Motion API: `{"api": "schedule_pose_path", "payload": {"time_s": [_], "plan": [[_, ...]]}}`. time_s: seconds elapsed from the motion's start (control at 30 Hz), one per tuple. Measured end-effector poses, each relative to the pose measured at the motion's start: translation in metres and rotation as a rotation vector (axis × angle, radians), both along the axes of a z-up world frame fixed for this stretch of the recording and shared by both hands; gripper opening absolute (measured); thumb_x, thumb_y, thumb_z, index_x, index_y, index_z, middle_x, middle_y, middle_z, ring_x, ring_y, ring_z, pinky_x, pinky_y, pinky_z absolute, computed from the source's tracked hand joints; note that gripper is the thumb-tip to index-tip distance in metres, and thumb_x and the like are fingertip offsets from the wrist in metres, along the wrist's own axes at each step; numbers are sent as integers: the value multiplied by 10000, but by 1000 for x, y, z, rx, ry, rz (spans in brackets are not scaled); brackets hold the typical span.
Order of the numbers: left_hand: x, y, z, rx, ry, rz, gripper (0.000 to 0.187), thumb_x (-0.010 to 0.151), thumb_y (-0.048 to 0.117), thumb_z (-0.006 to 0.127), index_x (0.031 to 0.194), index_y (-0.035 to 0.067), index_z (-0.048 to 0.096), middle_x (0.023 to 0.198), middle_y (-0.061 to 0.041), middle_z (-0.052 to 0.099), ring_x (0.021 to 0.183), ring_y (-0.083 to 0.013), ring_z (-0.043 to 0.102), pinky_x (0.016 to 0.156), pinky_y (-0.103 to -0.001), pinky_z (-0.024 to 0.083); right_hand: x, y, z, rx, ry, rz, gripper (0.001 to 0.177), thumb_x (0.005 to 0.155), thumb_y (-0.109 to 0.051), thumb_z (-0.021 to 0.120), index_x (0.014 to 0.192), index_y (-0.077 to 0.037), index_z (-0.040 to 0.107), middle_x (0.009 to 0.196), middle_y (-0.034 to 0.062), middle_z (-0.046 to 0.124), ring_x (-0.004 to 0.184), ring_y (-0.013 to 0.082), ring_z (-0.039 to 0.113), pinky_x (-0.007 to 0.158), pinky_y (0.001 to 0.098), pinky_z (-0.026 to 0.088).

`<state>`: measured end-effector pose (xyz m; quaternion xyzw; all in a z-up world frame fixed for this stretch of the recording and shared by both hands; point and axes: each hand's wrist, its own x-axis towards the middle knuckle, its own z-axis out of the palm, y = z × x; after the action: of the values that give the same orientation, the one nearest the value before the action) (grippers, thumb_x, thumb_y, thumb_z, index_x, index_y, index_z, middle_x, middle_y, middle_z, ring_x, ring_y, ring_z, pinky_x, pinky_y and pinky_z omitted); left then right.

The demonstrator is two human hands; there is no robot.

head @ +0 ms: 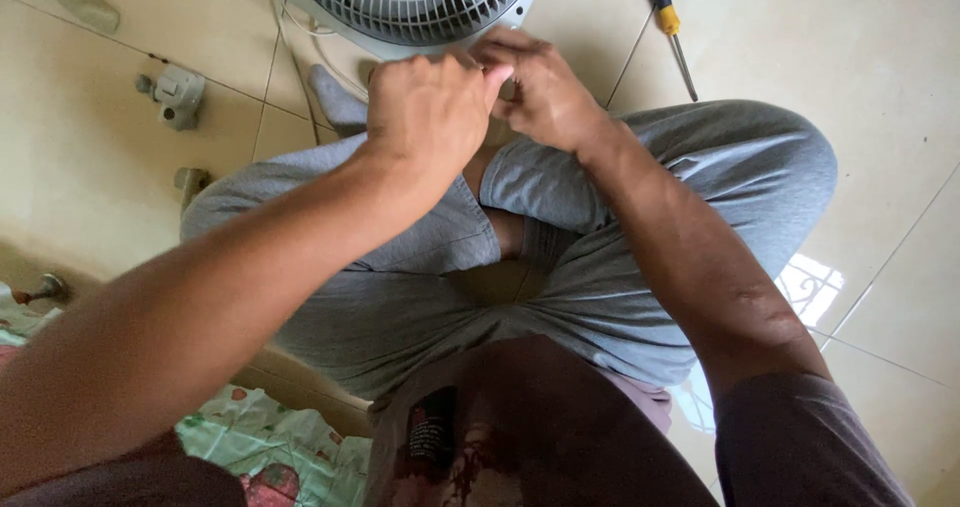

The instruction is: The person sits on the floor and uses a screwdriver to remove screws from the back and front of a white electric fan. They detach the rear control panel and then the front grille, exposing the fan blades. The person continues to unscrew and remove components from the fan housing.

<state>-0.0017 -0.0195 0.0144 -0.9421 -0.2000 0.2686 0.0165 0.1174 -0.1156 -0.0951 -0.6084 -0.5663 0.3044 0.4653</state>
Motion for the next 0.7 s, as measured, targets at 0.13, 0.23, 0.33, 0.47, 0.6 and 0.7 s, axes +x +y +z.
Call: {"api": "schedule_pose_path", "payload": {"time_s": [0.13,0.23,0.33,0.47,0.6,0.7], "plan": [[-10,8,-6,399,-511,-461,277,784,160,640,1035,43,637,917,-135,667,659,-201,672,526,-323,563,5,6,0,203,-172,75,322,730,114,724,1022,-11,670,1206,167,682,1118,340,688,1001,418,607],[-19,10,-22,174,-507,-358,246,883,49,634,1099,-69,630,1020,-185,617,722,-215,660,604,-343,593,7,3,-1,137,-53,109,379,748,171,600,1095,25,648,1257,171,677,1113,317,714,961,370,630],[-21,5,-31,145,-428,-251,193,869,-3,624,1052,-65,627,1012,-196,628,694,-213,661,562,-338,597,8,0,4,106,-97,84,375,855,112,712,1216,53,634,1207,162,704,1075,335,708,950,406,592],[-11,5,-27,55,-268,-99,306,1130,213,538,1043,-72,607,901,-206,621,616,-238,649,487,-368,570,1,7,6,-156,-33,77,328,801,29,754,1100,-8,625,1083,116,699,863,266,732,826,351,635],[-11,0,-25,146,-360,-200,231,1013,176,536,1055,-43,596,884,-162,636,655,-219,664,522,-344,581,5,3,-1,106,-136,36,244,749,111,711,956,-13,674,1071,107,698,993,275,725,888,351,620],[-18,6,-25,225,-468,-386,174,916,79,589,1069,-3,595,903,-135,641,715,-193,673,612,-321,592,14,2,-2,140,-197,72,312,731,126,703,1017,4,679,1098,135,695,1008,305,712,883,384,620]]}}
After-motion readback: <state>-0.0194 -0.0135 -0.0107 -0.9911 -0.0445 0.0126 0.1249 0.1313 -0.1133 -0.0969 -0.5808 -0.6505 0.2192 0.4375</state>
